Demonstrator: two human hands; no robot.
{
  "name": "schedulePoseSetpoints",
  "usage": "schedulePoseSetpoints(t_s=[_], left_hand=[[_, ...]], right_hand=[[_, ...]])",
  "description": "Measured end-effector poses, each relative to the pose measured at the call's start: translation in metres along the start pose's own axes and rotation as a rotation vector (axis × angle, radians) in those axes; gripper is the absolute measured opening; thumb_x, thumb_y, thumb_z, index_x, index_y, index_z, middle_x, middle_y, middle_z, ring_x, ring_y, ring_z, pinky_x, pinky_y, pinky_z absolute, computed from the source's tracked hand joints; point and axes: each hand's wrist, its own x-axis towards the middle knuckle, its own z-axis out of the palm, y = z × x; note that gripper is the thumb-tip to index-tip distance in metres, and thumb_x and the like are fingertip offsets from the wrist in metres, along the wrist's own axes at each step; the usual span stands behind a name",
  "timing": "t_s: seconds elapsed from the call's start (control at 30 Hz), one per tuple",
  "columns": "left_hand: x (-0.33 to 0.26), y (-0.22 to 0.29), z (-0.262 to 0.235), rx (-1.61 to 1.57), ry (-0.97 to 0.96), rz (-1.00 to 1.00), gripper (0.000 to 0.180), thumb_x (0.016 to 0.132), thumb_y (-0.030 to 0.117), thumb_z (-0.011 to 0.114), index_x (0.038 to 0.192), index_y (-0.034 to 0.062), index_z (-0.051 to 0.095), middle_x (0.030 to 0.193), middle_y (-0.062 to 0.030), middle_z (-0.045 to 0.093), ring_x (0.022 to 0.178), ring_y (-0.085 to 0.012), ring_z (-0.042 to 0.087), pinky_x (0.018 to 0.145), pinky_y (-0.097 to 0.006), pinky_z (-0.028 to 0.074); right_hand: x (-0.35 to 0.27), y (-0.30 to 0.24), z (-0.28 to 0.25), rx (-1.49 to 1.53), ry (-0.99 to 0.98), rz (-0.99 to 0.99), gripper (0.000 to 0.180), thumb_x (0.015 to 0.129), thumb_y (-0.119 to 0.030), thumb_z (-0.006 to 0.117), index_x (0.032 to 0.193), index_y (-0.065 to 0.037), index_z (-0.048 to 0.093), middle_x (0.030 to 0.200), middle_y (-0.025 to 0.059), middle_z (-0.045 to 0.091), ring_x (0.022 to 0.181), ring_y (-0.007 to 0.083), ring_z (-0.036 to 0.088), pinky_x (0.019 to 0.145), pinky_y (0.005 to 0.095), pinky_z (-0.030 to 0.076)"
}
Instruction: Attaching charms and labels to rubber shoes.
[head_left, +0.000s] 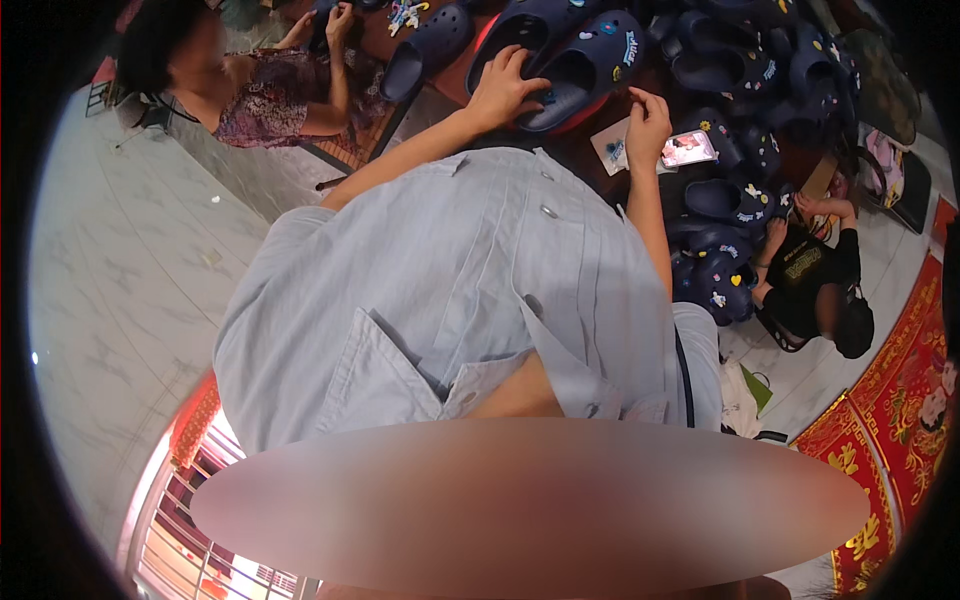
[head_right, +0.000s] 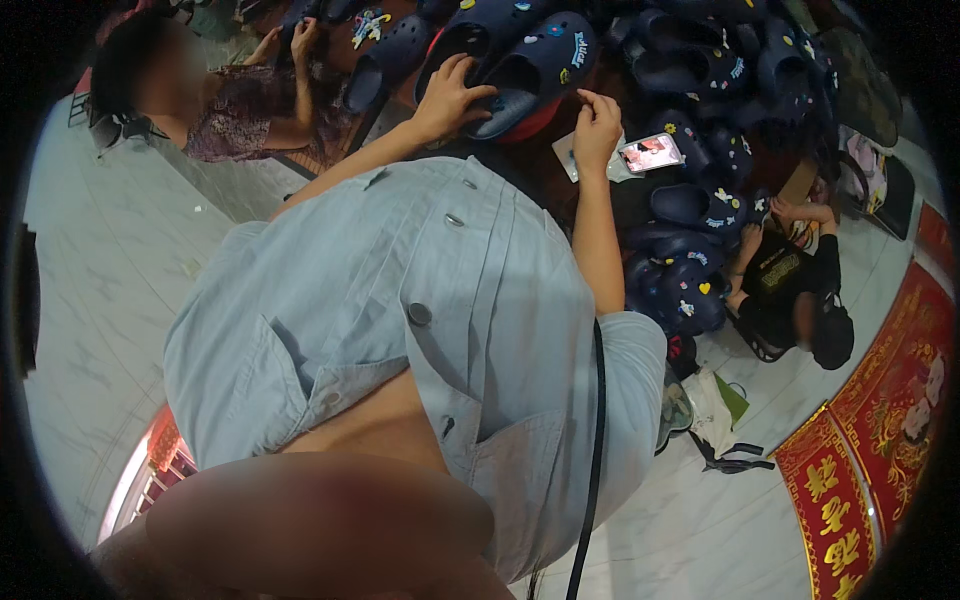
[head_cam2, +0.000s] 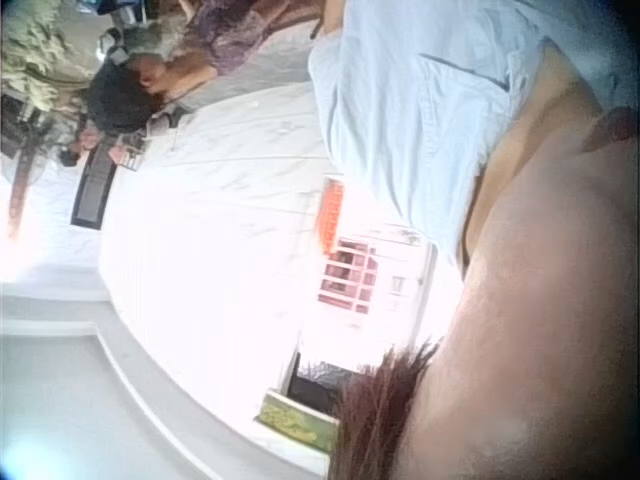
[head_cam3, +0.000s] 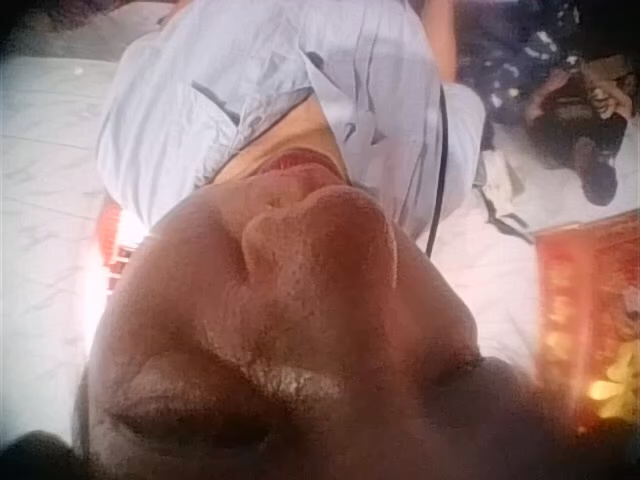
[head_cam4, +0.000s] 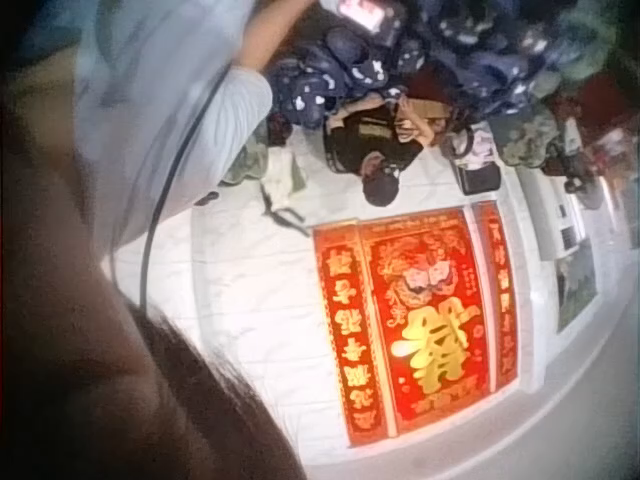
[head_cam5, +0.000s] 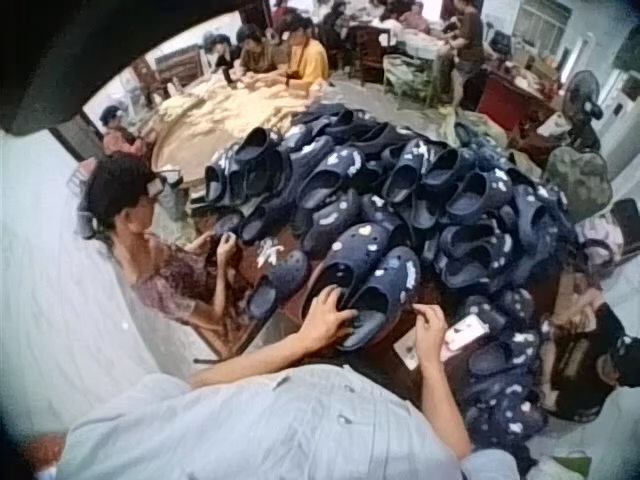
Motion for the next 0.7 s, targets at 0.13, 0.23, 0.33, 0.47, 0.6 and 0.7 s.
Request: schedulePoseSetpoints(t_s=[0.13, 0.23, 0.33, 0.47, 0.6, 0.7], left_hand=[[0.001, 0.005, 0.004, 0.041, 0.027, -0.020, 0.039, 0.069, 0.030, 0.081, 0.107, 0.0254, 0.072, 0.133, -0.0194, 0.049, 0.131, -0.0409, 0.037, 0.097, -0.051, 0.041], [-0.001, 0.003, 0.008, 0.046, 0.065, -0.014, 0.037, 0.070, 0.029, 0.080, 0.106, 0.0240, 0.072, 0.131, -0.0195, 0.050, 0.131, -0.0416, 0.037, 0.097, -0.052, 0.041], [-0.003, 0.001, 0.008, 0.010, 0.104, -0.026, 0.034, 0.071, 0.028, 0.079, 0.104, 0.0218, 0.072, 0.128, -0.0191, 0.051, 0.131, -0.0419, 0.037, 0.096, -0.053, 0.041], [-0.003, 0.005, 0.002, -0.016, 0.098, -0.048, 0.026, 0.076, 0.025, 0.076, 0.101, 0.0182, 0.072, 0.129, -0.0180, 0.052, 0.130, -0.0406, 0.039, 0.099, -0.051, 0.040], [-0.002, 0.006, 0.002, -0.024, 0.152, -0.042, 0.017, 0.081, 0.021, 0.073, 0.097, 0.0148, 0.071, 0.124, -0.0136, 0.055, 0.128, -0.0371, 0.042, 0.094, -0.050, 0.042], [0.001, 0.005, 0.000, -0.119, 0.197, -0.073, 0.015, 0.082, 0.018, 0.071, 0.095, 0.0110, 0.070, 0.117, -0.0115, 0.059, 0.125, -0.0359, 0.045, 0.094, -0.047, 0.043]], right_hand=[[-0.009, -0.008, 0.001, -0.035, 0.028, -0.086, 0.025, 0.079, 0.004, 0.057, 0.097, -0.004, 0.071, 0.096, 0.0123, 0.065, 0.095, 0.0294, 0.061, 0.084, 0.0380, 0.049], [-0.010, -0.020, 0.003, -0.067, 0.062, -0.202, 0.025, 0.077, 0.005, 0.058, 0.097, -0.004, 0.071, 0.095, 0.0121, 0.064, 0.094, 0.0297, 0.059, 0.083, 0.0395, 0.048], [-0.009, -0.033, 0.003, -0.093, 0.035, -0.369, 0.024, 0.077, 0.004, 0.061, 0.098, -0.005, 0.070, 0.094, 0.0114, 0.062, 0.091, 0.0307, 0.058, 0.080, 0.0406, 0.047], [-0.007, -0.054, 0.008, -0.074, -0.019, -0.457, 0.021, 0.078, 0.001, 0.064, 0.097, -0.005, 0.070, 0.094, 0.0091, 0.063, 0.092, 0.0290, 0.058, 0.081, 0.0395, 0.046], [-0.003, -0.072, 0.019, -0.073, -0.120, -0.553, 0.021, 0.078, -0.008, 0.071, 0.099, -0.008, 0.070, 0.093, 0.0052, 0.063, 0.093, 0.0255, 0.058, 0.081, 0.0380, 0.044], [0.000, -0.075, 0.032, -0.112, -0.210, -0.603, 0.023, 0.077, -0.013, 0.073, 0.099, -0.009, 0.070, 0.093, 0.0041, 0.063, 0.094, 0.0242, 0.058, 0.081, 0.0376, 0.043]])
